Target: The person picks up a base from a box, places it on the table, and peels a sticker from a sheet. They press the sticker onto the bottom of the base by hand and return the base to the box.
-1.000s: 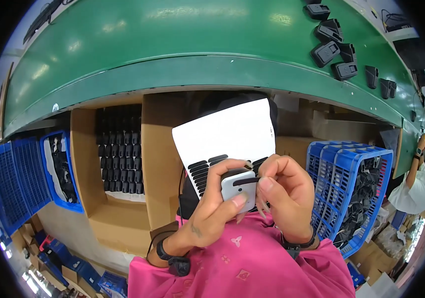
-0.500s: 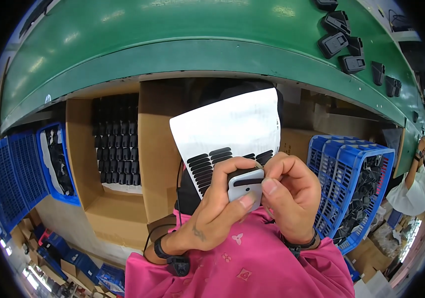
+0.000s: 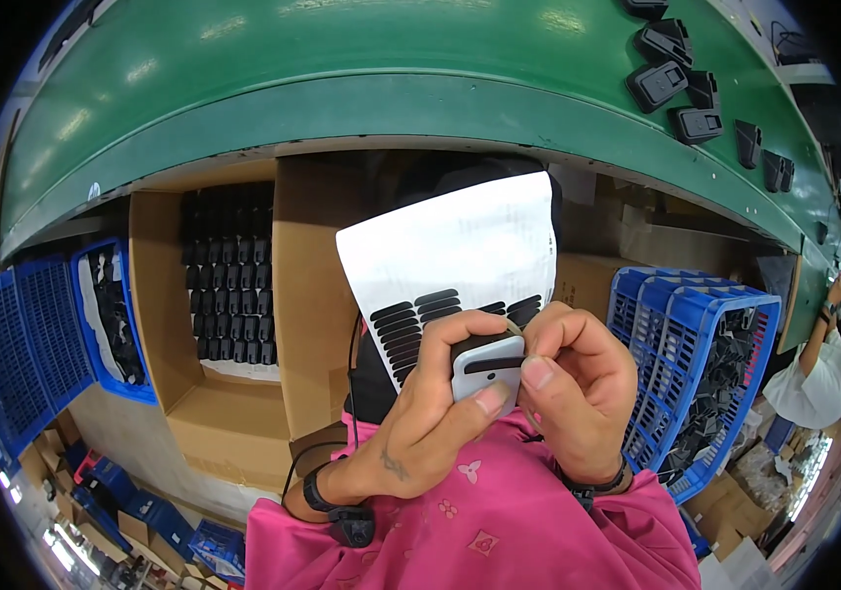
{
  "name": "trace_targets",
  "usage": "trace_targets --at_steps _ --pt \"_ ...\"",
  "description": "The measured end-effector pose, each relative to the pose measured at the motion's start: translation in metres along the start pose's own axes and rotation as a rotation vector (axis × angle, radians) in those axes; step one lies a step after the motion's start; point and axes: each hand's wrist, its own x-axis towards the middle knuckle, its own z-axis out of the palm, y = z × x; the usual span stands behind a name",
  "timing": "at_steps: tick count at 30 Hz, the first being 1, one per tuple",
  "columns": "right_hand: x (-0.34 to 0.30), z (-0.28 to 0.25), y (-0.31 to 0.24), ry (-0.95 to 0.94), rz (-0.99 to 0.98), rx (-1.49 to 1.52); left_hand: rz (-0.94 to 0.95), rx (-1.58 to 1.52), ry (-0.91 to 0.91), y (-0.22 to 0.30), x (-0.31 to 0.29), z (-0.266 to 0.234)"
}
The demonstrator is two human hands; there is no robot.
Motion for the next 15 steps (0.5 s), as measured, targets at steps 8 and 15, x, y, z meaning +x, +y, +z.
trace_targets --at_steps 8,15 --pt "0.0001 0.0015 -0.0007 -0.002 -0.001 -0.016 0.003 0.05 0.037 0.0012 -0.0004 0.0007" --pt "-0.0002 0.0017 -0.0004 -0.006 -0.007 -0.04 -0.007 0.006 0.019 0.0021 -0.0016 0.0015"
